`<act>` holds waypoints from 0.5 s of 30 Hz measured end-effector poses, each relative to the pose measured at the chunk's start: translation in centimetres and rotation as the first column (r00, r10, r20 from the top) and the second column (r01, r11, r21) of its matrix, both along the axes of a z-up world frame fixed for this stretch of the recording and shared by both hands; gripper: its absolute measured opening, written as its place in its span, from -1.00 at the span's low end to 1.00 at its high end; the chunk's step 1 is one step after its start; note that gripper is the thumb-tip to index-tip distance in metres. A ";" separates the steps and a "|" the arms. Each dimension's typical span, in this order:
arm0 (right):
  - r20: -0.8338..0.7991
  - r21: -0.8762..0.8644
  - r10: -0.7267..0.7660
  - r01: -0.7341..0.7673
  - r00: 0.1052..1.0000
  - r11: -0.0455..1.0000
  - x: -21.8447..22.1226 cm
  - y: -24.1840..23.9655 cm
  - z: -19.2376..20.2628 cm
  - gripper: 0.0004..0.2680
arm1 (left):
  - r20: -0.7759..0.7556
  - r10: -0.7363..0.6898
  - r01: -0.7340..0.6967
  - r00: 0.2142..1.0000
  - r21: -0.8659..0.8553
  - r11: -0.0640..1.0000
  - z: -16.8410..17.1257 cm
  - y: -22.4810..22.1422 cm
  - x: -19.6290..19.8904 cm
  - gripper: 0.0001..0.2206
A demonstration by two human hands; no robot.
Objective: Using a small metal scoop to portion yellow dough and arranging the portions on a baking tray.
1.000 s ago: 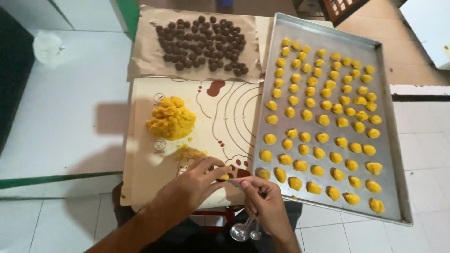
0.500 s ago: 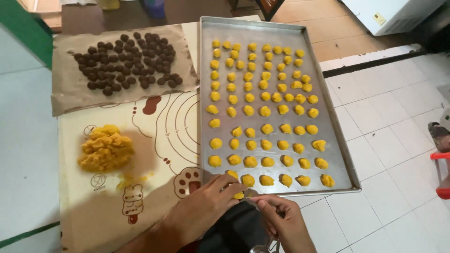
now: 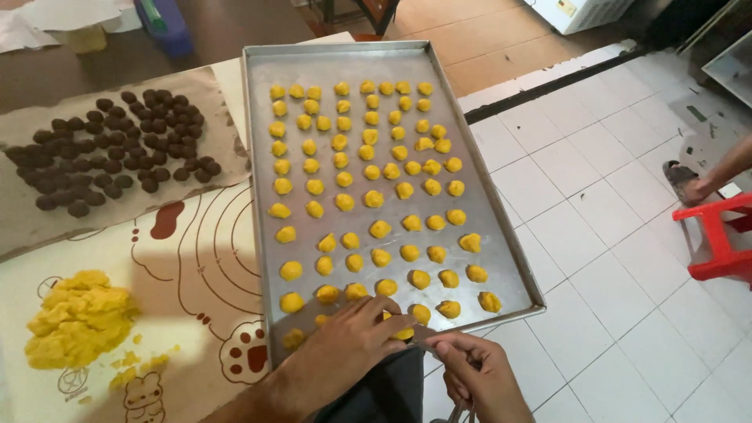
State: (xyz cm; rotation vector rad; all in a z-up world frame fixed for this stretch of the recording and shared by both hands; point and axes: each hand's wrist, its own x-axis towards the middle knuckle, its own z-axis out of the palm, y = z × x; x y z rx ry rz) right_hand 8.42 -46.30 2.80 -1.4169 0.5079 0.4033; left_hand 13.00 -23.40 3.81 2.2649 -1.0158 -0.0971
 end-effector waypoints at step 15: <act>-0.141 -0.059 -0.117 0.109 0.983 0.992 3.9 -6.1 -1.8 -0.75 | -0.416 0.049 -0.138 0.908 -0.187 0.973 2.9 -2.2 13.1 -0.80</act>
